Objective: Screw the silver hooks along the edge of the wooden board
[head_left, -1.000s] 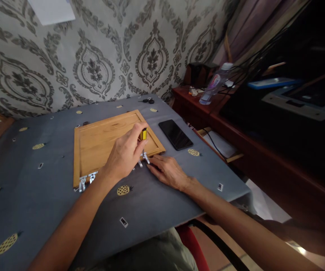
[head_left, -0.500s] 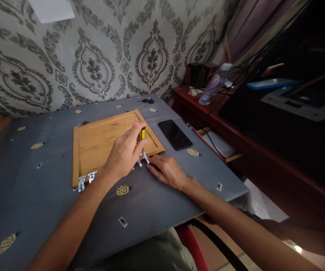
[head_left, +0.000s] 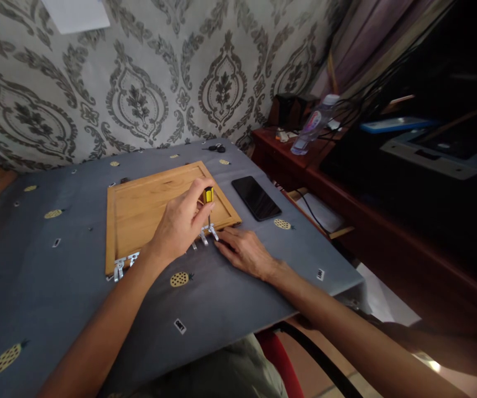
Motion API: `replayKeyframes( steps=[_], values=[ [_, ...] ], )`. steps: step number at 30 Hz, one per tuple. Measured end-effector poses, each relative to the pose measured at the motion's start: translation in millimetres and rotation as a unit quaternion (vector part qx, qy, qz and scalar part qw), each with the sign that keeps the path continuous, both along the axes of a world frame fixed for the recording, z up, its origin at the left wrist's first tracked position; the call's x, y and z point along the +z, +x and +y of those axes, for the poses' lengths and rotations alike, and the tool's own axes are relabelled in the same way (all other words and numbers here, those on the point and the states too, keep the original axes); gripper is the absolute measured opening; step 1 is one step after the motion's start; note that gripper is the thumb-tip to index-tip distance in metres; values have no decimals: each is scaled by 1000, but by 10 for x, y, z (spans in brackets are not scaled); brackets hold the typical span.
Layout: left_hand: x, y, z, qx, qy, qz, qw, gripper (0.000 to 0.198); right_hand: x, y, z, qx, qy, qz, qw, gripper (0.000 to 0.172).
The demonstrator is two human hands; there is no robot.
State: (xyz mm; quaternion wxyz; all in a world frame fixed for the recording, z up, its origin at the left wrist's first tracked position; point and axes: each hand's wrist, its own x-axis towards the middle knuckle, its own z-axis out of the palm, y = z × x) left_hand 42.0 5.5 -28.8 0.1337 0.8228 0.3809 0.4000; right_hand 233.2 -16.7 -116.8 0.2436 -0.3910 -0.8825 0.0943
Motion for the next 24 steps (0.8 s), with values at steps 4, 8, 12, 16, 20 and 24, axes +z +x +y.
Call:
replayKeyframes(
  steps=[4, 8, 12, 16, 20, 24],
  values=[
    [-3, 9, -2, 4, 17, -16, 1000, 26, 5, -2, -3, 3, -11, 4, 1000, 20],
    [10, 20, -3, 37, 74, -24, 996, 18, 2, -6, -4, 1, -8, 6, 1000, 20],
    [20, 21, 1, 41, 98, -38, 994, 17, 3, -7, -4, -3, -7, 4, 1000, 19],
    [28, 18, 3, 28, 100, -29, 994, 20, 15, -9, -7, -3, -2, 4, 1000, 20],
    [46, 8, 0, 31, 101, -14, 994, 25, 15, -12, -7, -1, 2, 4, 1000, 20],
    [44, 4, -5, 32, 100, -12, 994, 24, 9, -10, -2, 2, 7, -2, 1000, 20]
  ],
)
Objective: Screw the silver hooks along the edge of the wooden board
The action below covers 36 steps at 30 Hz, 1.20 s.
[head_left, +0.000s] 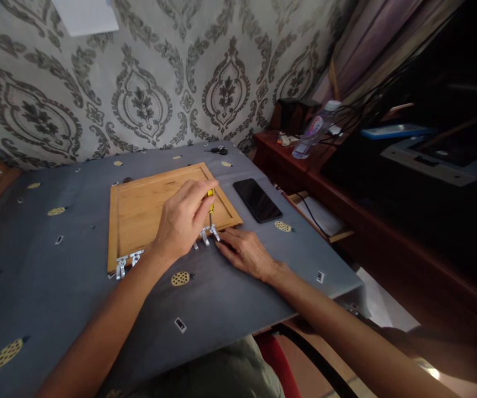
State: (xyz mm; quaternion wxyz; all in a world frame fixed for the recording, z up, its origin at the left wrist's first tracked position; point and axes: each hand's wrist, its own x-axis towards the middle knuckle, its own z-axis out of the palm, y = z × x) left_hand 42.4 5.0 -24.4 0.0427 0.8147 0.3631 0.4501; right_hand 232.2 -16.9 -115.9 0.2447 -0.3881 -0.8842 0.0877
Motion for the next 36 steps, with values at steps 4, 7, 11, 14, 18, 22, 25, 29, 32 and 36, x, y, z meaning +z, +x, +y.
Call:
replayKeyframes(
  steps=[4, 7, 11, 14, 18, 22, 25, 29, 32, 36],
  values=[
    [-7, 24, 19, 15, 2, -41, 999, 19, 1, 0, 0, -2, -6, -1, 1000, 19],
    [18, 59, 62, 29, 8, -71, 997, 14, -5, -3, -1, -5, -6, -2, 1000, 19],
    [77, 96, 127, 14, -15, -73, 997, 18, -20, -5, 4, -5, -12, -1, 1000, 20],
    [100, 99, 144, 5, -22, -66, 998, 22, -24, -4, 8, -1, -18, 1, 1000, 21],
    [92, 82, 129, -1, -21, -44, 999, 17, -14, -3, 3, -6, -15, 3, 1000, 21],
    [74, 76, 115, 2, -9, -57, 998, 13, -6, -2, -4, -7, -12, 4, 1000, 21],
    [68, 83, 117, 10, -4, -74, 997, 12, -8, -3, -1, -6, -13, 4, 1000, 21],
    [73, 88, 121, 3, -10, -75, 997, 16, -15, -4, 4, -5, -8, 1, 1000, 21],
    [82, 88, 118, 1, -19, -74, 997, 17, -15, -4, 3, -6, -3, 0, 1000, 20],
    [82, 89, 115, 0, -32, -69, 997, 14, -6, -3, -2, -4, -6, 2, 1000, 19]
  ],
)
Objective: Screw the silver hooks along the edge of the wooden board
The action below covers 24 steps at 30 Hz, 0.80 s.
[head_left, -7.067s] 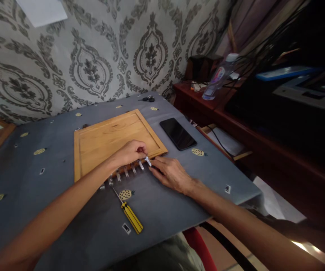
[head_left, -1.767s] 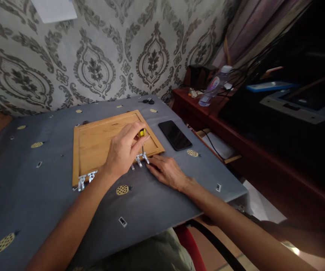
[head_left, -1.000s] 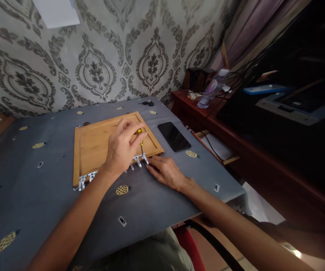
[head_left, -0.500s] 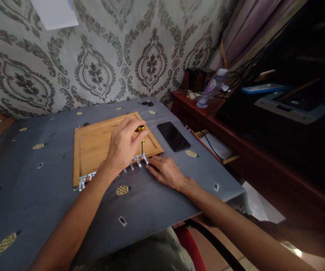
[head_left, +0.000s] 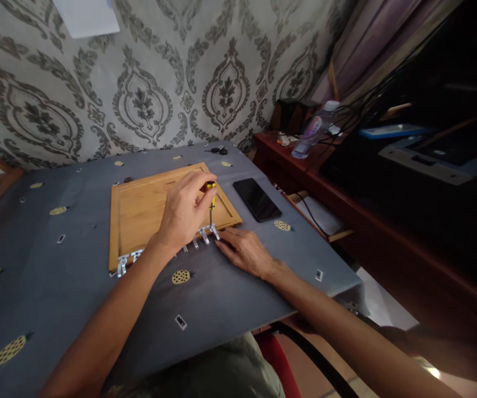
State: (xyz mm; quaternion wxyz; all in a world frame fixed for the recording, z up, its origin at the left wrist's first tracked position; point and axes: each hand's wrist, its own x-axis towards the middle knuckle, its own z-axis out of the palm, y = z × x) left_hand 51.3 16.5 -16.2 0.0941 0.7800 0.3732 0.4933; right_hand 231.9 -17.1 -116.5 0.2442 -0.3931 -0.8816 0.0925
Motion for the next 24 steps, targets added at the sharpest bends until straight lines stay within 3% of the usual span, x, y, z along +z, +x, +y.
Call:
replayKeyframes(
  steps=[24],
  values=[
    [-23, 1, 17, -1, 15, -6, 1000, 13, -1, -3, 2, -3, -2, -7, 1000, 19]
  ],
)
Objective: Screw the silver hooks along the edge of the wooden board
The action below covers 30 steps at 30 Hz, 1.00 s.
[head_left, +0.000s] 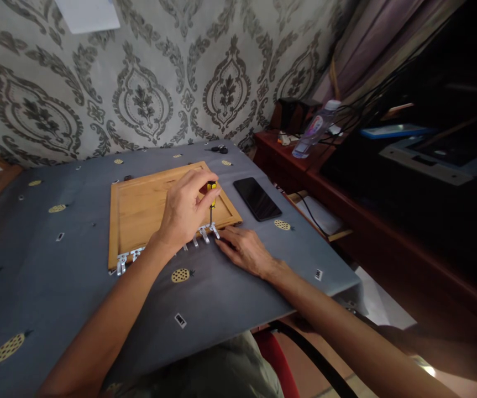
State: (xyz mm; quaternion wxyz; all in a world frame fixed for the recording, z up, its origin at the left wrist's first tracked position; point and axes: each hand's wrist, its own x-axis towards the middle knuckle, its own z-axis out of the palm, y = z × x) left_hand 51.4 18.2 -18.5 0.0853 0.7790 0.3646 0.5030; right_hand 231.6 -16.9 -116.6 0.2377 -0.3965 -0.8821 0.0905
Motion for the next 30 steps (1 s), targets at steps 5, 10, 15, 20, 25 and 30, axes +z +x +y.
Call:
replayKeyframes(
  steps=[5, 10, 15, 20, 25, 30],
  values=[
    [-1, -18, 13, -9, -10, 13, 1000, 18, -5, 6, 4, 3, -10, 6, 1000, 18],
    [-11, -11, 10, -10, -16, 13, 1000, 18, 6, 4, -5, 4, -8, 11, 1000, 19],
    [2, 4, 0, -5, -6, 6, 1000, 14, 10, -2, -4, 4, -8, 12, 1000, 21],
    [20, -9, -1, 3, -1, -1, 1000, 13, -10, 4, 1, 0, -13, 11, 1000, 22],
    [19, -19, 5, -4, -18, -2, 1000, 16, -30, 7, 5, 0, -12, 8, 1000, 22],
    [2, -18, 11, 0, -20, -1, 1000, 16, -18, 8, 3, -3, -3, 2, 1000, 22]
  ],
)
